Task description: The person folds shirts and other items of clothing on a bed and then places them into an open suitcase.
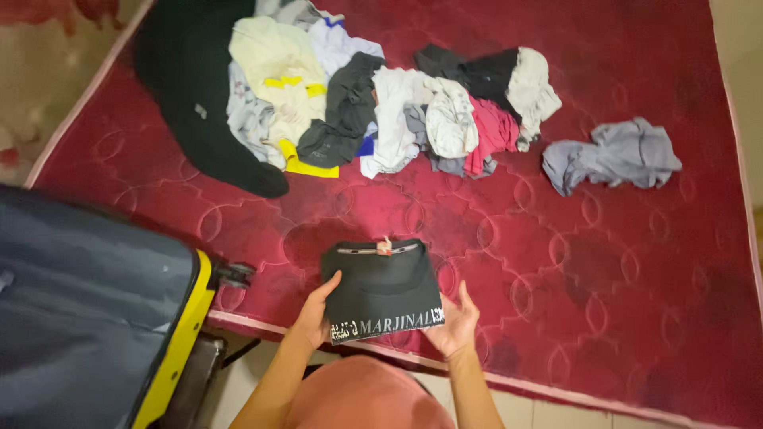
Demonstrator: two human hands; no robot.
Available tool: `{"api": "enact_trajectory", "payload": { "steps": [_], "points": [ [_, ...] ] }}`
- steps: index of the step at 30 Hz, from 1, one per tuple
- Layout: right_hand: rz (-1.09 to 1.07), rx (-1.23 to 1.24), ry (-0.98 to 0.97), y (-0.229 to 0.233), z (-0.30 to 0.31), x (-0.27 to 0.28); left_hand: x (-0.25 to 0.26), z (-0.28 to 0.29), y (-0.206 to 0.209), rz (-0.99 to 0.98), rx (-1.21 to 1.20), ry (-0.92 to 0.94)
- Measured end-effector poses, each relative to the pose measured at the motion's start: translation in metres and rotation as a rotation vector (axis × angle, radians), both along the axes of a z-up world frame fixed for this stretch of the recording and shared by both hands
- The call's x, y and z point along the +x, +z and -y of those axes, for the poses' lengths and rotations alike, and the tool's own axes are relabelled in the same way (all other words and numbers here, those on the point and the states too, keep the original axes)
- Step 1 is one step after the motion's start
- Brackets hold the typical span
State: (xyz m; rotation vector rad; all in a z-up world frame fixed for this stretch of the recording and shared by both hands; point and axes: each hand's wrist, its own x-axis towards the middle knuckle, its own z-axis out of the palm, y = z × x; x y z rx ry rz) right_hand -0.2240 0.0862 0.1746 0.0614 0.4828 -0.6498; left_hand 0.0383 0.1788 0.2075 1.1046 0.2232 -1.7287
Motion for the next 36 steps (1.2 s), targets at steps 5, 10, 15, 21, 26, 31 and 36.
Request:
{"api": "enact_trajectory", "payload": {
  "steps": [5,10,15,21,26,31,36],
  "points": [
    [0.138,0.043,-0.152,0.035,-0.041,0.036,-0.034,-0.034,0.018,-0.053,-0.133,0.298],
    [-0.060,-0.110,-0.048,0.042,-0.075,0.069,-0.062,-0.074,0.009,-0.104,-0.329,0.482],
    [-0.331,-0.189,0.098,0.053,-0.092,0.095,-0.069,-0.144,0.023,0.000,-0.432,0.614],
    [-0.177,-0.234,0.478,0.069,-0.108,0.105,-0.054,-0.204,0.075,-0.200,-0.503,0.772],
    [-0.084,-0.388,0.799,0.081,-0.145,0.142,-0.034,-0.253,0.039,-0.045,-0.208,0.893],
    [-0.013,-0.453,0.941,0.109,-0.201,0.185,-0.010,-0.325,-0.001,0.234,-0.474,1.192],
    [-0.013,-0.627,1.046,0.133,-0.270,0.235,0.028,-0.393,0.041,0.186,-0.383,1.300]
  ]
}}
